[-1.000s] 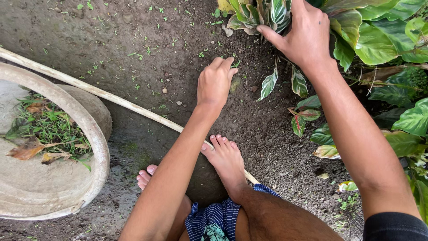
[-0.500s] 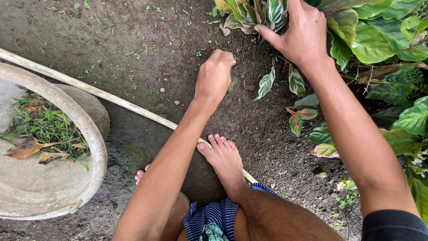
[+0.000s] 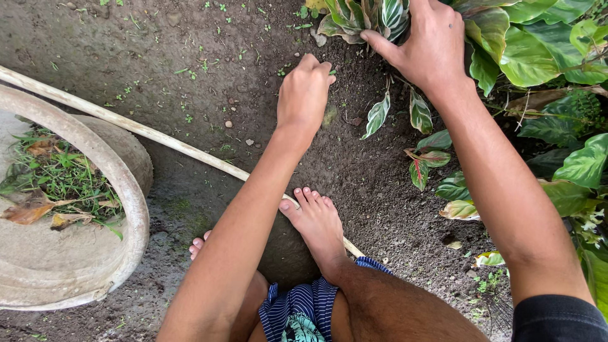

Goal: The person crouches beside garden beds and pulls weeds and fallen leaves from the soil around ornamental plants by hand, gathering the pulled weeds in a large shallow basin. They move between different plants, plucking stray growth and dropping the debris into the basin.

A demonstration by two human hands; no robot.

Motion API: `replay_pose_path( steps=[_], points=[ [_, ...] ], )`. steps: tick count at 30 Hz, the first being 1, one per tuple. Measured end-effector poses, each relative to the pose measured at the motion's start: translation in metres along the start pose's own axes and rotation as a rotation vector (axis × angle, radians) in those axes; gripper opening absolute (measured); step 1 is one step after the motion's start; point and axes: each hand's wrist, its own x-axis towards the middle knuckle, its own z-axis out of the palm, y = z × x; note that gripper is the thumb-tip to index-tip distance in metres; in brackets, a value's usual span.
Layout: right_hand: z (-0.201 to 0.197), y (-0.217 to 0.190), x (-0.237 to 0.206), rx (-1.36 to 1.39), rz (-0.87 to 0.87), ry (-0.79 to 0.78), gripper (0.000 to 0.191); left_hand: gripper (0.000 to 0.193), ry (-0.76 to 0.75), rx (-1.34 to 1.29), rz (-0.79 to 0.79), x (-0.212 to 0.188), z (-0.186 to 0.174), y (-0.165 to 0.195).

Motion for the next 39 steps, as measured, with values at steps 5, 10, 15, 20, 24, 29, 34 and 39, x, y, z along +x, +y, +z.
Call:
replay_pose_path(
  steps=[5,10,15,20,24,29,34,39],
  points=[
    [-0.002,0.000,0.001,0.066,-0.011,0.014,0.062,0.008,-0.016,0.226,0.150,0.008,0.003,0.002],
    [0.002,0.004,-0.003,0.088,-0.015,0.027,0.063,0.008,-0.090,0.053,0.115,0.007,-0.019,-0.008],
    [0.015,0.014,-0.008,0.073,-0.037,0.043,0.068,0.005,-0.073,-0.103,0.319,-0.026,-0.125,-0.013],
    [0.027,0.028,-0.012,0.101,0.007,0.006,0.061,0.009,-0.163,0.009,0.129,-0.112,-0.258,-0.030],
    [0.034,0.033,-0.014,0.126,0.055,-0.036,0.065,0.014,-0.150,0.316,-0.078,-0.163,-0.298,-0.062],
    [0.030,0.031,-0.017,0.070,0.010,0.009,0.064,0.026,-0.030,0.307,-0.246,-0.181,-0.305,-0.073],
    [0.025,0.021,-0.013,0.096,0.053,-0.013,0.062,0.015,0.066,0.318,-0.247,-0.161,-0.322,-0.027],
    [0.014,0.009,-0.011,0.008,0.068,-0.014,0.061,0.018,-0.077,-0.038,0.367,-0.105,-0.226,0.016]
  ],
)
